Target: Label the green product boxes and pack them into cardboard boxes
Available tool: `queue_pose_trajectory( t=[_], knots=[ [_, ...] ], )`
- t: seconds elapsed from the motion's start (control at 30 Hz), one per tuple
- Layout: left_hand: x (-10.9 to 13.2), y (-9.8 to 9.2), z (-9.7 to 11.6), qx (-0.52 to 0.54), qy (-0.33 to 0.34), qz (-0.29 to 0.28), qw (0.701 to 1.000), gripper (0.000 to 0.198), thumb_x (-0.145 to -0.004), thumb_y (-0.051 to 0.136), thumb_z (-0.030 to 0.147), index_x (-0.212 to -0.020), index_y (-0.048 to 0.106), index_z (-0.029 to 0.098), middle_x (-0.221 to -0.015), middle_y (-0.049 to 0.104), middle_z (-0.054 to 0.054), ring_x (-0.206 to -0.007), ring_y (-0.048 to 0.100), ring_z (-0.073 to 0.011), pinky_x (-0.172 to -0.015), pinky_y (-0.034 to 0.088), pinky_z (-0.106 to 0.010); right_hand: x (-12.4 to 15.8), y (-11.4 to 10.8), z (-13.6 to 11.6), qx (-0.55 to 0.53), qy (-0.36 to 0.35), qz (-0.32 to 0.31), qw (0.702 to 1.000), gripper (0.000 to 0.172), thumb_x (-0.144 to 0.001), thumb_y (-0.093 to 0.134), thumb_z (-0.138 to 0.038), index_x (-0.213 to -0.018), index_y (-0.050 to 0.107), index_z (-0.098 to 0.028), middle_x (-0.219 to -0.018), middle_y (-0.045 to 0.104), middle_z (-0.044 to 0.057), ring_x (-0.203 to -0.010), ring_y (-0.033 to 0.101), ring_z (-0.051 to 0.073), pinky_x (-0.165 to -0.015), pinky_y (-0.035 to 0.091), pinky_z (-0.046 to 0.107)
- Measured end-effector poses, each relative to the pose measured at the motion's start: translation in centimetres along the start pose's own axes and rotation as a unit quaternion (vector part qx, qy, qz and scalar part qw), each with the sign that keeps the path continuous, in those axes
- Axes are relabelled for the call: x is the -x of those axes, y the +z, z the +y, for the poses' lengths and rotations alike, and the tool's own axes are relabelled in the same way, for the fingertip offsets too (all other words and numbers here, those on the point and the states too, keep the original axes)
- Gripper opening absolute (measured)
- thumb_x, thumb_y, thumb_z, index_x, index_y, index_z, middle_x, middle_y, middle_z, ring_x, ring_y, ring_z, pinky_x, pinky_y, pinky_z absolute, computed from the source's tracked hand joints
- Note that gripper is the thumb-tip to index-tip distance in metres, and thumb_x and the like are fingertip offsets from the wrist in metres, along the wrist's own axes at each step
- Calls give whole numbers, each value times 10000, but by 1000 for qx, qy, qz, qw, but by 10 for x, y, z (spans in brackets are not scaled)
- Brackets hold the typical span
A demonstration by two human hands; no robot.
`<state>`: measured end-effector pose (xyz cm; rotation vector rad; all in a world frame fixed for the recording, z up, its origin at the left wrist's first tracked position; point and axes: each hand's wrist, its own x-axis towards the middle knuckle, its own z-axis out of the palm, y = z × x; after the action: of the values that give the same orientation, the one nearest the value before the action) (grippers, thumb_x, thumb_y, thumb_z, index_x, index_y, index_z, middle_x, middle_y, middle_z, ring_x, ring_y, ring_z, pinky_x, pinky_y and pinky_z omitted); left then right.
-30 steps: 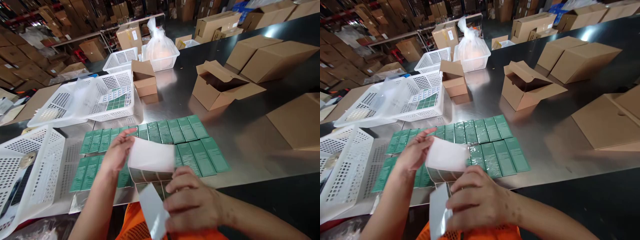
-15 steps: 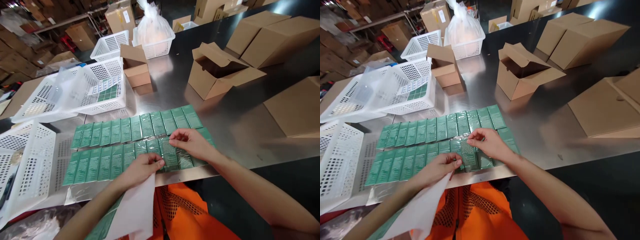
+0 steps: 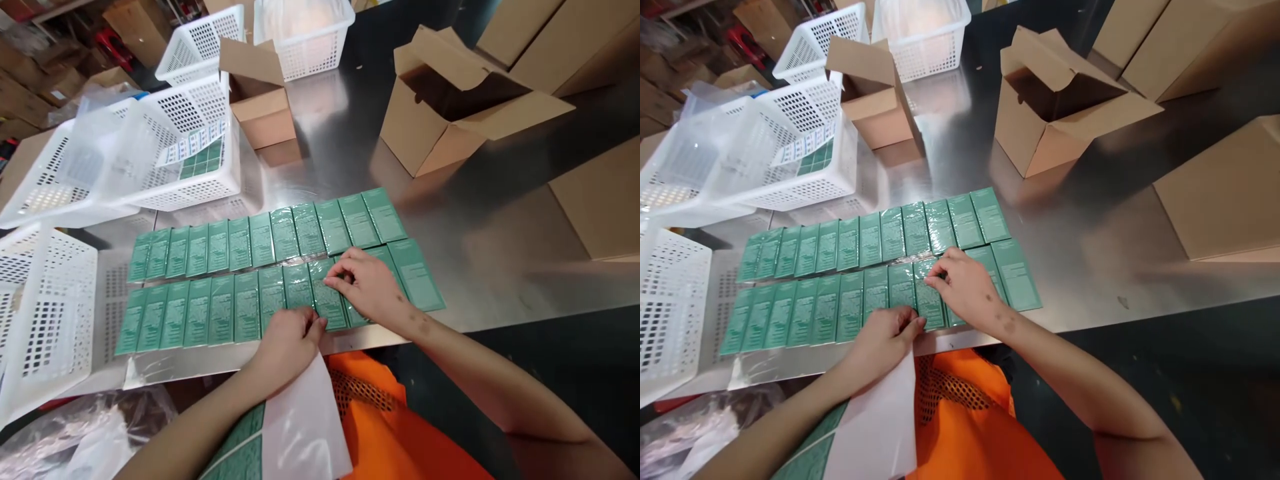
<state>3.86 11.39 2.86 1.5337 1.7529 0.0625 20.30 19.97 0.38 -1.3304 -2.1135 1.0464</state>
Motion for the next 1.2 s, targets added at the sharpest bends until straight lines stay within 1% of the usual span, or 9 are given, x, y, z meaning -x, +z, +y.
queue_pose_trajectory(
  t=[0.37,0.43,0.57,0.67,0.73,0.8,0.93,1.07,1.2],
  knots=[
    [-5,-3,10,-64,-1,-7,998,302,-898,466,303,-676,644,201,-642,662,-77,-585,537,-216,-572,225,-315,5,6,4,41,-20,9,999,108,-866,694,-263,-781,688,-198,-921,600,17,-672,576,122,-640,431,270],
    [-6,-5,12,-80,3,-22,997,318,-892,464,297,-639,631,202,-616,637,-77,-573,523,-211,-565,208,-319,5,7,2,53,-14,20,998,97,-853,704,-279,-916,688,-207,-1024,582,30,-635,576,111,-620,441,276],
    [-6,-12,9,-69,24,-57,996,343,-882,487,312,-564,555,205,-529,524,-19,-510,418,-165,-542,189,-313,-2,5,1,70,32,68,995,626,-805,736,-297,-1359,460,-204,-1194,540,108,-653,609,158,-635,484,327],
    [-5,-26,5,22,24,-57,998,358,-900,493,394,-593,518,210,-535,496,17,-521,413,-151,-527,237,-287,-1,1,0,9,36,97,995,560,-864,654,-292,-1369,428,-202,-1154,567,111,-629,596,154,-668,511,360],
    [-7,-43,4,90,9,38,995,354,-913,486,455,-655,526,215,-560,489,34,-551,439,-149,-543,291,-271,10,-3,-5,-121,37,116,985,486,-905,613,-358,-1338,428,-237,-1074,577,75,-640,599,144,-638,527,330],
    [-13,-64,6,116,12,198,973,330,-920,494,480,-725,543,219,-574,477,46,-560,449,-143,-568,324,-264,28,-6,-16,-263,29,103,959,482,-912,596,-486,-1301,418,-264,-1005,575,50,-713,628,159,-624,544,302],
    [-38,-97,21,46,51,457,887,221,-926,534,415,-856,595,215,-607,528,39,-559,486,-141,-604,333,-273,59,-2,-42,-309,-31,89,946,817,-733,741,-631,-1357,347,-281,-1103,562,89,-943,629,242,-800,565,394],
    [-72,-108,41,21,41,522,852,200,-932,530,394,-938,611,211,-565,522,37,-546,494,-166,-596,308,-292,57,19,-52,-227,-6,185,956,1000,-644,848,-530,-1404,251,-272,-1206,528,136,-977,616,277,-824,557,453],
    [-94,-111,42,102,59,491,863,205,-929,534,390,-947,607,199,-620,559,15,-590,534,-170,-615,346,-298,35,32,-38,-297,36,119,947,861,-824,721,-415,-1460,161,-263,-1119,626,114,-793,666,216,-639,570,349]
  ],
)
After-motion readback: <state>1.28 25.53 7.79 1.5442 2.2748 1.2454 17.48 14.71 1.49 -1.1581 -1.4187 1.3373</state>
